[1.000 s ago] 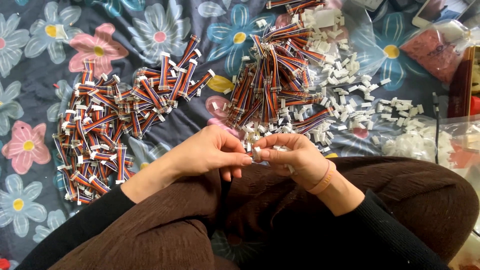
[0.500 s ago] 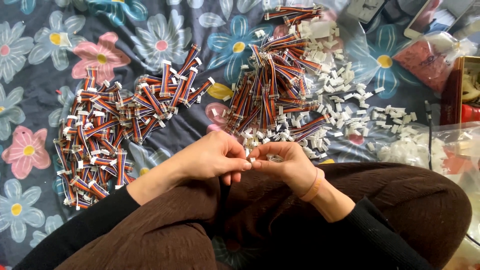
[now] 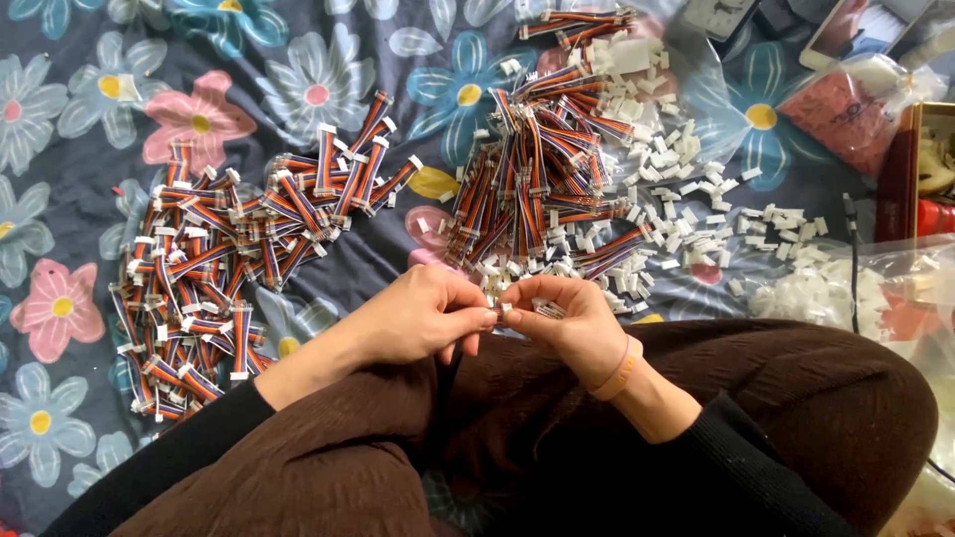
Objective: Assemble ribbon cables by inserting them into plastic connectors.
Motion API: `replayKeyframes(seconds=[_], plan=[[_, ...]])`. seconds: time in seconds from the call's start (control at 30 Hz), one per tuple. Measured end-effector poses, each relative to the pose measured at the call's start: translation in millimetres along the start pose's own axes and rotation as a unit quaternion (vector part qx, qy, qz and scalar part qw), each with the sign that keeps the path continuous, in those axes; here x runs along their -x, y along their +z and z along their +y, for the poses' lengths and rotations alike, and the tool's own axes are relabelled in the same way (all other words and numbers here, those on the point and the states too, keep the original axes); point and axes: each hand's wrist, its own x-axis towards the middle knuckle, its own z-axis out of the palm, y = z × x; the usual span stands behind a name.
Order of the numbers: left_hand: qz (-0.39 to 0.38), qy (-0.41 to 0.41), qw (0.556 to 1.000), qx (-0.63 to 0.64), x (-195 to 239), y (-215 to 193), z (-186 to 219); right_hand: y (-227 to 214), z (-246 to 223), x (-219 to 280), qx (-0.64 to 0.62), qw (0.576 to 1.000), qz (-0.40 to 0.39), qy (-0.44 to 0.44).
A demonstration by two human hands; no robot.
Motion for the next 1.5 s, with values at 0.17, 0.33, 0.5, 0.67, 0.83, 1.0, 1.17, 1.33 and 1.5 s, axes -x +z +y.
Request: replayKeyframes(seconds=[0.17,0.33,0.5,0.67,0.83,1.0,1.17,1.33,1.5], plan=[[-0.025,-0.059,0.994,-0.086,1,-3,9,0,3,5,0.046,0.999,-0.008,-0.019],[-0.016,-0.078,0.984,-0.16,-2,-7,11,1,6,6,0.089,0.995,-0.018,-0.035],[0.005,-0.08,0.987,-0.139,-5,-1,6,2,10,5,0.021,1.0,0.013,-0.008],[0.004,-0.081,0.993,-0.09,-6,6,-1,2,16,10,-0.009,1.0,0.02,0.004],[0.005,-0.083,0.994,-0.073,-3,8,-1,3,18,14,-0.017,0.999,0.021,0.028],[-0.003,-0.026,0.999,-0.032,-4,2,-3,-7,-12,7,0.027,0.999,-0.022,0.04],[0.121,-0.162,0.898,-0.391,27,-67,-8,-53,-51,-15,0.364,0.928,0.072,0.034],[0.201,-0.202,0.782,-0.555,35,-85,-28,-91,-71,-38,0.524,0.824,0.124,0.174],[0.132,-0.047,0.906,-0.399,24,-57,1,-123,-22,-64,0.684,0.713,0.103,0.114]])
